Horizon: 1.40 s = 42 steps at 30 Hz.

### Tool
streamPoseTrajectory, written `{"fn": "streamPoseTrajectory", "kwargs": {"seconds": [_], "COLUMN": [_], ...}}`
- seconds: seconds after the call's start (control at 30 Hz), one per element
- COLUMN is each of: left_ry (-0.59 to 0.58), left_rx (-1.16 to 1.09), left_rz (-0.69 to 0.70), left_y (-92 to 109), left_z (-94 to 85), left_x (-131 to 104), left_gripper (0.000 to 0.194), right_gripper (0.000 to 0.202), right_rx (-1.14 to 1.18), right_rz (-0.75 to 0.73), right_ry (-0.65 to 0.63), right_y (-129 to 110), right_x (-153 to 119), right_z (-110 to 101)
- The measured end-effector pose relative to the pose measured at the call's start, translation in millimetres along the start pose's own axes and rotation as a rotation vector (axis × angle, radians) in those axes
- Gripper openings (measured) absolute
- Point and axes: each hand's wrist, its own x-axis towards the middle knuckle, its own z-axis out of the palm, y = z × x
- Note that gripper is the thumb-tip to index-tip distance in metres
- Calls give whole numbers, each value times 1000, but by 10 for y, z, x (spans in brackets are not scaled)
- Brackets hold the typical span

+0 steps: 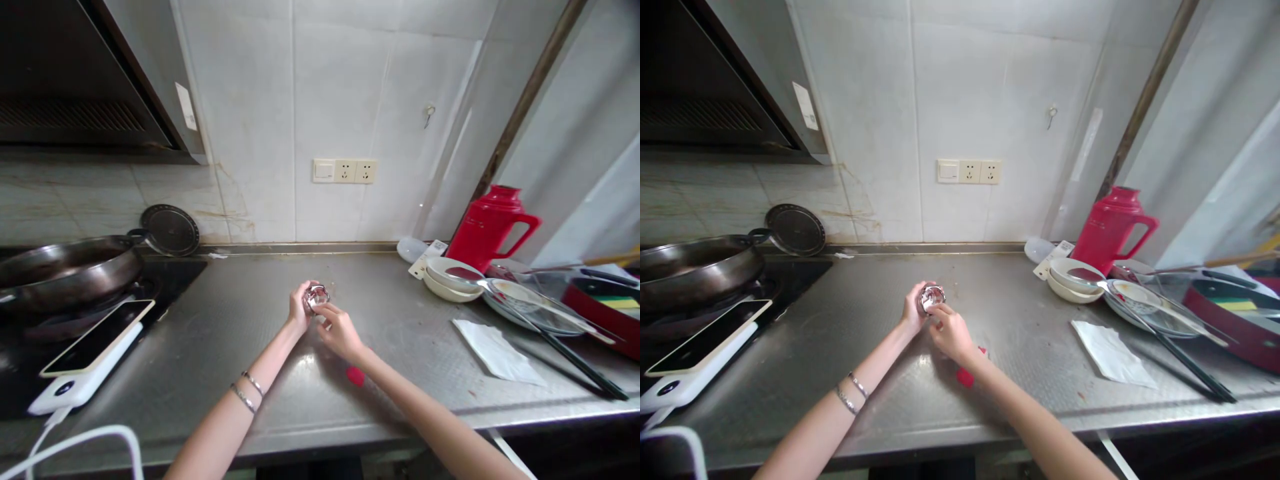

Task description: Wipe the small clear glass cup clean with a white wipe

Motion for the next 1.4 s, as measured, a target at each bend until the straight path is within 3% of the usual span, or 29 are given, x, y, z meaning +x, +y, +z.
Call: {"fn": "streamPoseTrajectory", "kwargs": {"seconds": [0.17, 0.27, 0.4, 0.53, 0.6, 0.7, 0.8, 0.9, 1.03, 1.1, 1.27, 1.4], "left_ry": [65, 5, -209, -429, -474, -436, -328, -197, -104, -70, 49, 107], "left_rx": [-44, -109, -124, 17, 92, 191, 226, 197, 120, 79, 32, 18], "left_rz": [6, -10, -98, -312, -406, -455, -322, -148, -58, -41, 27, 51], "left_y": [-47, -23, 137, 332, 353, 266, 120, 16, -23, -32, -59, -55], "left_z": [-19, 2, -12, -142, -211, -251, -213, -156, -110, -94, -61, -46], "left_x": [-3, -7, -8, 22, 44, 79, 115, 142, 133, 112, 66, 44], "left_gripper": [24, 24, 30, 45, 53, 48, 34, 26, 26, 25, 24, 24], "right_gripper": [17, 15, 17, 25, 29, 29, 24, 26, 35, 39, 42, 34], "right_rx": [214, 120, -239, -584, -679, -748, -769, -745, -635, -531, -48, 301], "right_rz": [142, 50, -151, -412, -534, -608, -519, -348, -149, -55, 148, 329], "right_ry": [156, 132, -38, -337, -438, -540, -575, -533, -468, -395, -43, 70], "right_y": [-68, -39, -4, -19, -22, 4, 46, 65, 29, -8, -143, -220], "right_x": [48, 111, 163, 211, 246, 308, 350, 332, 193, 101, -18, 27], "right_z": [237, 155, -159, -491, -591, -664, -702, -700, -521, -355, 59, 232]}}
